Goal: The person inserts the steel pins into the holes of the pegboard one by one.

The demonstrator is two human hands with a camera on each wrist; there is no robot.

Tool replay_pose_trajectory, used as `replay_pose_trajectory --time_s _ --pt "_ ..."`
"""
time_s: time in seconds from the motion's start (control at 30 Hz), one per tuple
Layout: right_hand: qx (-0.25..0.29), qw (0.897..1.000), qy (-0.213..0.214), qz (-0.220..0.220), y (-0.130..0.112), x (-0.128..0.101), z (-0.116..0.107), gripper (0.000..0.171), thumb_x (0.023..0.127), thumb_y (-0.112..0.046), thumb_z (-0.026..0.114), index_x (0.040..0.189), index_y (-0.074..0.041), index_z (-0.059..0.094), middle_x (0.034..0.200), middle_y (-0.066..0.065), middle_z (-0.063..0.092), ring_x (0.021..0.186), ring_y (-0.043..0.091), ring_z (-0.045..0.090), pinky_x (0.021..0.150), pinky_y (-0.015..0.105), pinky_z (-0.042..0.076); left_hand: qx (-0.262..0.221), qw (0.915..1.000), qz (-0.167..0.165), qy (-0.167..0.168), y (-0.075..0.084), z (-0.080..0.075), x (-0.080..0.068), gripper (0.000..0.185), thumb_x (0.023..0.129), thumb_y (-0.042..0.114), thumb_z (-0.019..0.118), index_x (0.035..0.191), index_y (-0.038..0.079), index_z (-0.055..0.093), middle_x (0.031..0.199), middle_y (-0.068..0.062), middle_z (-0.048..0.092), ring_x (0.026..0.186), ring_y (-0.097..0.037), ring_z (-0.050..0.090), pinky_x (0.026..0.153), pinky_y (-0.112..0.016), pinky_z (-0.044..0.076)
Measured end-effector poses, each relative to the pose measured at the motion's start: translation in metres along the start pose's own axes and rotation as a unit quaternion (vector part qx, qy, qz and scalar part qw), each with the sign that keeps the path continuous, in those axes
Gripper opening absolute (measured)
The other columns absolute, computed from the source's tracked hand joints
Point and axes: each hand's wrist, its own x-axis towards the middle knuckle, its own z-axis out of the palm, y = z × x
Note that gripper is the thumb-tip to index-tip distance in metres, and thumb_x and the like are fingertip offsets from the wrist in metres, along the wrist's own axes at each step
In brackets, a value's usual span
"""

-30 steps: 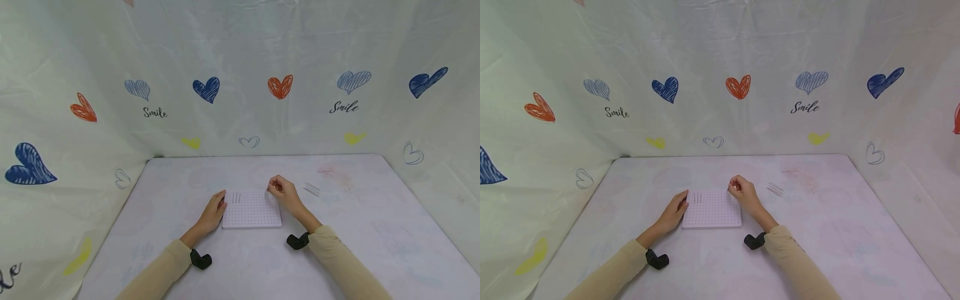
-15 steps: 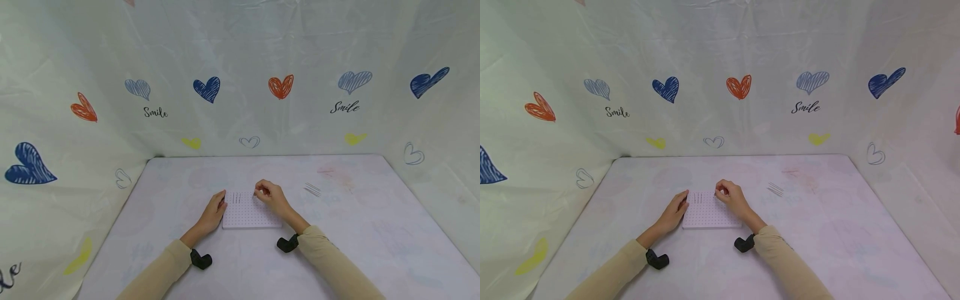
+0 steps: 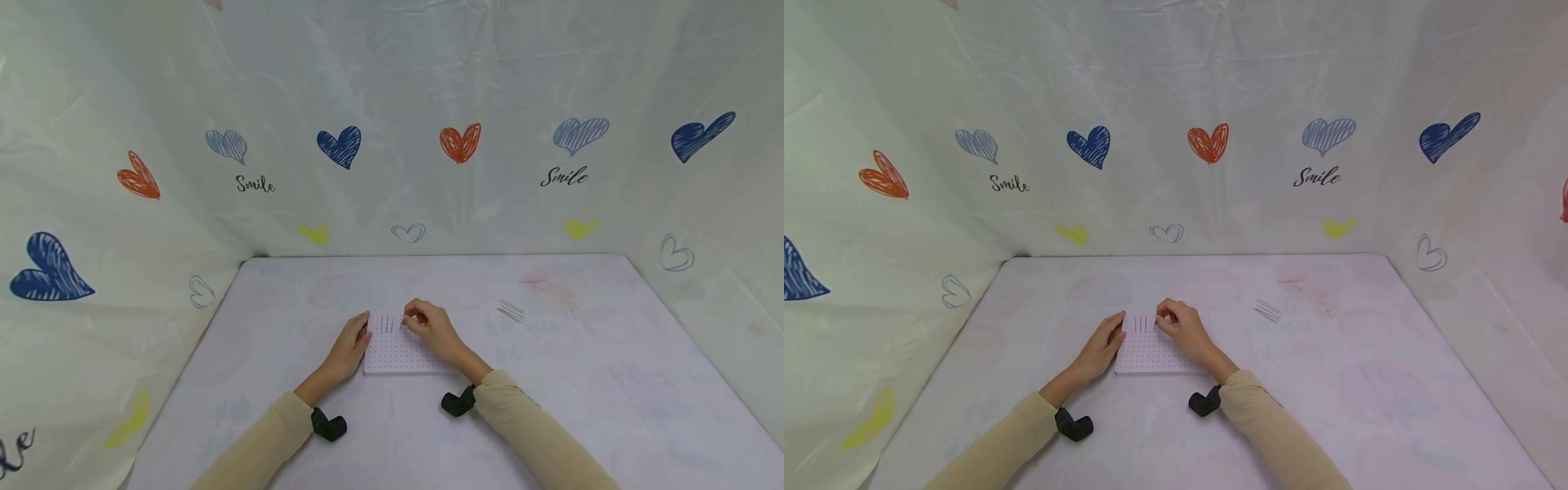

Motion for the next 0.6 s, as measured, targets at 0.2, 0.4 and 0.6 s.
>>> replay_pose_trajectory --time_s 0.2,0.4,0.6 --pt "0.007 1.0 -0.008 0.001 0.0003 0.0 0.0031 0.006 0.094 -0.006 0.069 0.096 -0.003 0.065 0.086 -0.002 0.061 0.076 0.012 0.048 0.065 0.023 0.041 -0.003 1.0 0.009 0.0 -0.0001 -0.0009 0.0003 0.052 0.106 0.007 0.046 0.153 -0.008 0.028 0.155 -0.024 0.031 0.144 -0.035 0.031 0.116 -0.047 0.029" --pt "-0.003 1.0 -0.013 -0.009 -0.0007 0.0001 0.0048 0.003 0.095 -0.006 0.067 0.096 -0.003 0.065 0.087 0.0 0.062 0.075 0.012 0.048 0.065 0.025 0.042 -0.004 0.9997 0.022 -0.001 -0.002 -0.0011 0.0012 0.052 0.106 0.006 0.047 0.152 -0.009 0.028 0.154 -0.025 0.032 0.143 -0.035 0.033 0.115 -0.046 0.031" --pt "-0.015 0.999 -0.028 0.003 0.0012 -0.0001 0.0065 0.004 0.095 -0.005 0.066 0.099 -0.003 0.067 0.086 -0.001 0.06 0.076 0.013 0.048 0.066 0.025 0.041 0.0 0.9997 0.026 0.002 -0.0037 -0.0004 0.0022 0.052 0.106 0.006 0.047 0.152 -0.009 0.028 0.155 -0.025 0.031 0.143 -0.036 0.033 0.115 -0.046 0.032"
